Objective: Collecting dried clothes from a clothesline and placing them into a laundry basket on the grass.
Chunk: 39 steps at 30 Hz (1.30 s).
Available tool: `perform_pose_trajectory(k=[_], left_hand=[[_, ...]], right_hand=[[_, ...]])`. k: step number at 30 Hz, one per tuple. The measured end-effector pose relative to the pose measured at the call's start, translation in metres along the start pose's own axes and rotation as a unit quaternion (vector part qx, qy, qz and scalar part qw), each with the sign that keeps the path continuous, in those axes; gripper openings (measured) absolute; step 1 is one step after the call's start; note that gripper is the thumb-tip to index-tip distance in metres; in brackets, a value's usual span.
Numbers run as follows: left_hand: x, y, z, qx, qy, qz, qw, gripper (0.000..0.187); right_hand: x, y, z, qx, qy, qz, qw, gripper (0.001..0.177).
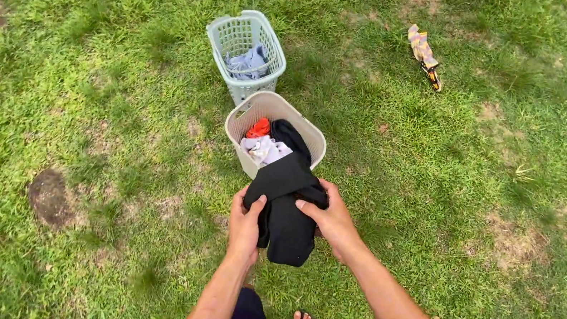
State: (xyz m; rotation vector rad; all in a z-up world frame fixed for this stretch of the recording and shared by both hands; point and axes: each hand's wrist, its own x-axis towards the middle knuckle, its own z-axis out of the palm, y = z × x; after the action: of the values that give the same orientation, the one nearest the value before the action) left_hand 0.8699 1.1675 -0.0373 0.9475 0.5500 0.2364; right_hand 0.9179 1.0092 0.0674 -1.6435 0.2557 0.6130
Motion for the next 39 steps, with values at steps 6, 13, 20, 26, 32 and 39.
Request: perform_pose_trajectory(k=[6,13,20,26,32,39], left_hand=[[0.16,0.011,-0.008,0.064,-0.064,0.01,0.996,0.04],[0.276,0.077,0.02,0.117,-0.074,-0.034,0.99,0.042],[0.368,0.021,-0.026,0.463,-0.08,0.067,0.88,0.067],[0.362,-0.013,-0.034,0.451,-0.129,0.01,0.883,0.062],[0.327,-0.02,0.01,0.389,-0.226,-0.011,0.893,0.048],[0.221,-0.064,0.077,0.398,-0.315,-0.059,0.86,0.034]], right_hand=[[0.145,-0.003,0.023,-0.016,0.054,-0.165,0.985,0.06],[0.211,-0.09,0.063,0.016,0.137,-0.05,0.989,0.058],[0.284,-0.031,0.05,-0.244,0.199,-0.048,0.948,0.058],[0.246,-0.011,0.032,-0.177,0.203,-0.009,0.963,0.045],[0.209,0.029,0.0,-0.032,0.219,-0.055,0.974,0.037],[0.078,0.082,-0.083,0.092,0.279,-0.032,0.955,0.032]])
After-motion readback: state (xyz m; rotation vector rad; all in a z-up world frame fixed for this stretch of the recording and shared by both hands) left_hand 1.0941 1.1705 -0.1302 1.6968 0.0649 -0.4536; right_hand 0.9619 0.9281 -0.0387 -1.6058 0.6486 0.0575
